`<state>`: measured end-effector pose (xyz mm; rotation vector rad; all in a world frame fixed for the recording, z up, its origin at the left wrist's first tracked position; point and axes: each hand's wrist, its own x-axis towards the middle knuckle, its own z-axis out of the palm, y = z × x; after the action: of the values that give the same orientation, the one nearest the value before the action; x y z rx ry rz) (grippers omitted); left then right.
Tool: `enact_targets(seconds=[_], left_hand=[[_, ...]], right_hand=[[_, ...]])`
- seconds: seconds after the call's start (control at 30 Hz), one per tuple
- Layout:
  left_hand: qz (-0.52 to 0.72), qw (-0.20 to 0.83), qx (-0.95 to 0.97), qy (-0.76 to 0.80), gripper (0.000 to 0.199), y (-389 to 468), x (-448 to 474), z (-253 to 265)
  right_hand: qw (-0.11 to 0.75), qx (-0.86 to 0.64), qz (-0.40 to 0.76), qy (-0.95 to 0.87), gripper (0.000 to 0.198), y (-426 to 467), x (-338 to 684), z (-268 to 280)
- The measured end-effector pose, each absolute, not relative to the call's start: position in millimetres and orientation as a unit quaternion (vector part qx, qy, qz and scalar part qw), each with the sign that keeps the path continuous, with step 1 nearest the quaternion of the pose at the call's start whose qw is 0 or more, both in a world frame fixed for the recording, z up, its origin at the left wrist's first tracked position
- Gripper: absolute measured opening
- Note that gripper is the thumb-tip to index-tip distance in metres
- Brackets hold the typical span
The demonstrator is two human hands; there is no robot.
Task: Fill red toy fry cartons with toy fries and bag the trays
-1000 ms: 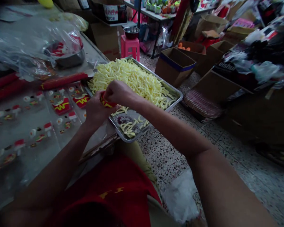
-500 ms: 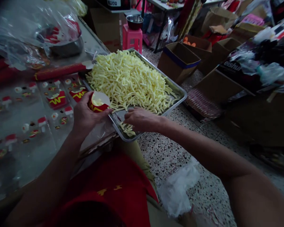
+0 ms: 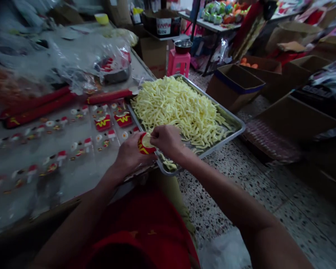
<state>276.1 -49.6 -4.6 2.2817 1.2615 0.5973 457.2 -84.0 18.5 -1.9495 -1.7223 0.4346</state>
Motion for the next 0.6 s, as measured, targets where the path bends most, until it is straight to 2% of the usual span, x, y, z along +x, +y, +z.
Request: enact_targets(seconds=[0.1, 0.17, 0.33, 0.5, 0.6], left_hand=[[0.267, 0.204, 0.803, 0.492, 0.047, -61, 285, -8], [0.287, 0.203, 0.788, 0.505, 0.041, -65, 285, -11], [0.345, 0.236, 0.755, 0.505, 0.065, -66, 259, -23], [0.398, 0.288, 0.677, 0.547, 0.087, -44, 217, -22], [0.426, 0.316, 0.618, 0.580, 0.095, -19, 187, -16]], right_hand=[[0.187, -0.685, 0.132, -0.691, 0.024, -83, 426, 27], [0.186, -0.642, 0.171, -0.724, 0.028, -83, 417, 27], [0.231, -0.498, 0.300, -0.780, 0.024, -75, 411, 29], [0.310, -0.517, 0.166, -0.780, 0.021, -60, 382, 21], [0.336, -0.496, 0.271, -0.753, 0.023, -28, 348, 10]])
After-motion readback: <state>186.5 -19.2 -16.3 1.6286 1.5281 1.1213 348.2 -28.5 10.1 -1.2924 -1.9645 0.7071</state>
